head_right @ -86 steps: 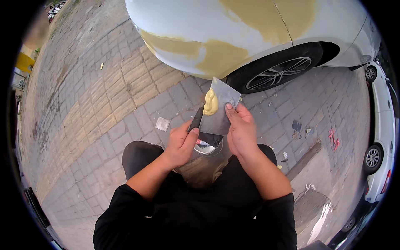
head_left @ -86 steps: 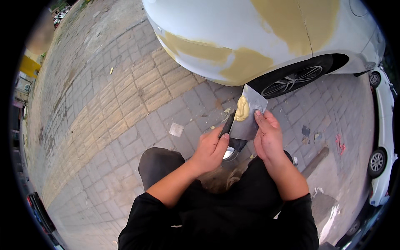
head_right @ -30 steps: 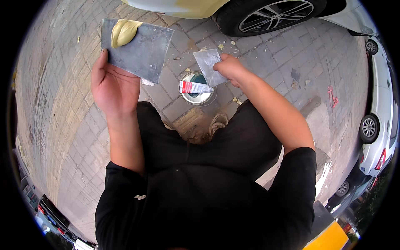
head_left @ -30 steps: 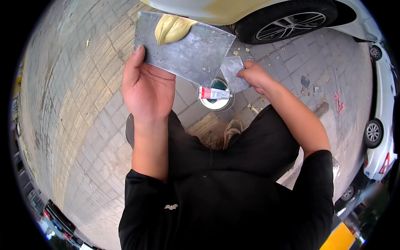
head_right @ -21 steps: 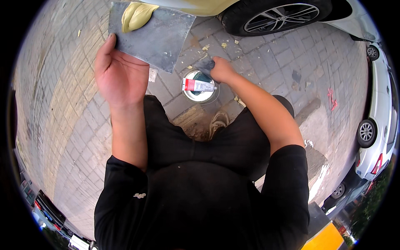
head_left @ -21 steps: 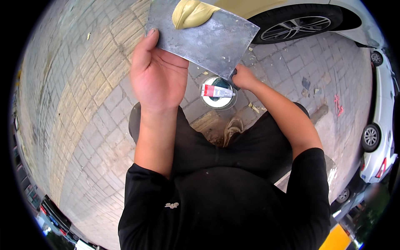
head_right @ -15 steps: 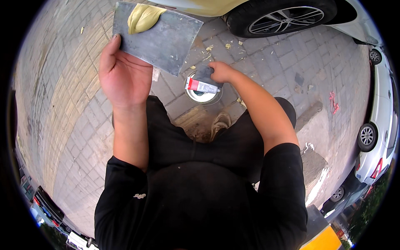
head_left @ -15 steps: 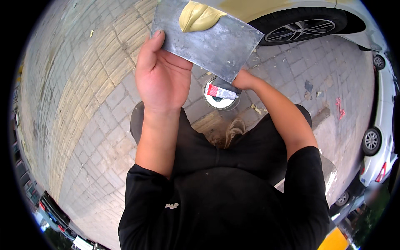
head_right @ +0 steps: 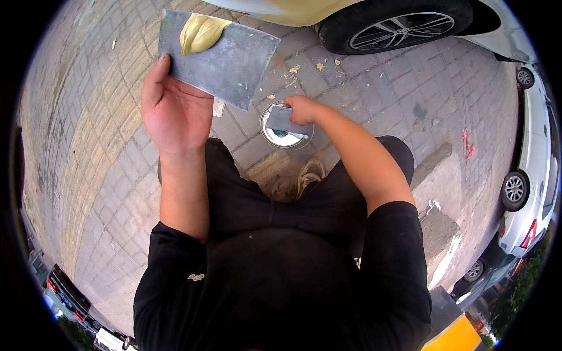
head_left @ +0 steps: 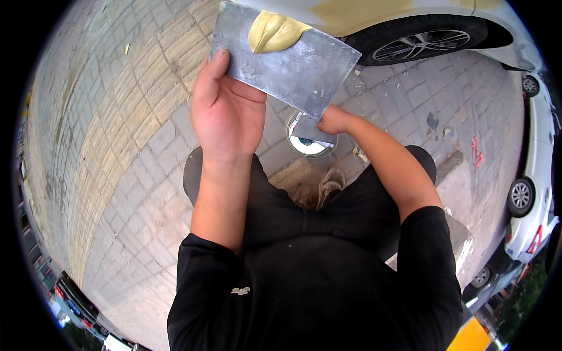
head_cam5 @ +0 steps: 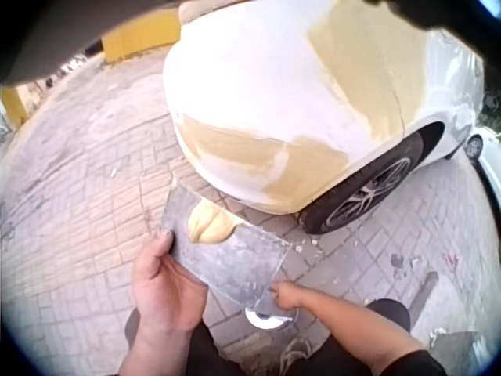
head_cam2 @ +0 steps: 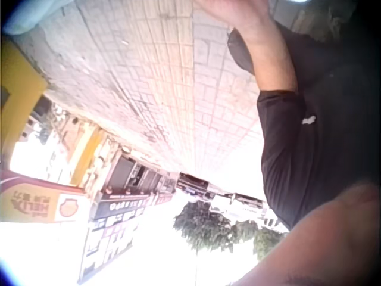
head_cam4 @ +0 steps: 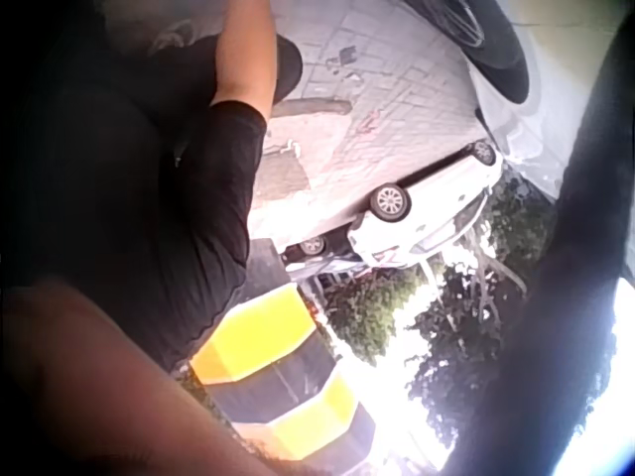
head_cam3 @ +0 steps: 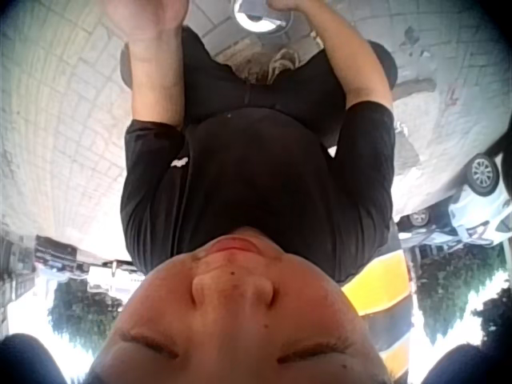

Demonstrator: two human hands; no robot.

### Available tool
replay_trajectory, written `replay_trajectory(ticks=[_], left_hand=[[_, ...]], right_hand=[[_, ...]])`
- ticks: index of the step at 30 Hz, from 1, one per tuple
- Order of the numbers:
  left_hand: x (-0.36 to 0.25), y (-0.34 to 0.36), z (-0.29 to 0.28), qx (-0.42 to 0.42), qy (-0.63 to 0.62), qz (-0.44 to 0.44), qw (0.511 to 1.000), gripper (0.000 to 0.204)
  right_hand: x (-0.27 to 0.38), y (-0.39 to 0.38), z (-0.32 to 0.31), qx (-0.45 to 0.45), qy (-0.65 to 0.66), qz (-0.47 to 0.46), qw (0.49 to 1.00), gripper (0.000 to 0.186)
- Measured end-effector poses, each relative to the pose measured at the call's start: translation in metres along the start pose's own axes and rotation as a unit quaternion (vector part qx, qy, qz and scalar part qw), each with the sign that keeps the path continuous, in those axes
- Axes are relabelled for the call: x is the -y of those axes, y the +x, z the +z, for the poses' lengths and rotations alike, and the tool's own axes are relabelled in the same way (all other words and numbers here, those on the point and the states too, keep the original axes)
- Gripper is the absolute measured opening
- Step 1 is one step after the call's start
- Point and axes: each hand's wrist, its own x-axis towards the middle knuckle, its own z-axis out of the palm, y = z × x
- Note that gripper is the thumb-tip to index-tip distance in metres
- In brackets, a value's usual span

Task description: The person mixes a yellow body filler on a metal mixing board using a scraper. They then apply the filler to the rear bumper of a white car, smoothing it over a damaged area near the taillight.

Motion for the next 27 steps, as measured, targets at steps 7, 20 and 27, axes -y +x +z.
replay_trajectory(ticks=[7, 20, 27], left_hand=[[-0.013, -0.007, -0.004, -0.01, 0.101, 0.059, 0.993, 0.032], [-0.019, -0.021, -0.003, -0.025, 0.386, 0.201, 0.9, 0.026], [-0.036, -0.024, -0.015, -0.034, 0.452, 0.235, 0.86, 0.024]], right_hand=[[0.082, -0.039, -0.113, -0.031, 0.522, 0.058, 0.85, 0.035], [0.252, -0.118, -0.187, -0.443, 0.026, -0.291, 0.848, 0.031], [0.29, -0.086, -0.163, -0.447, -0.103, -0.371, 0.808, 0.04]])
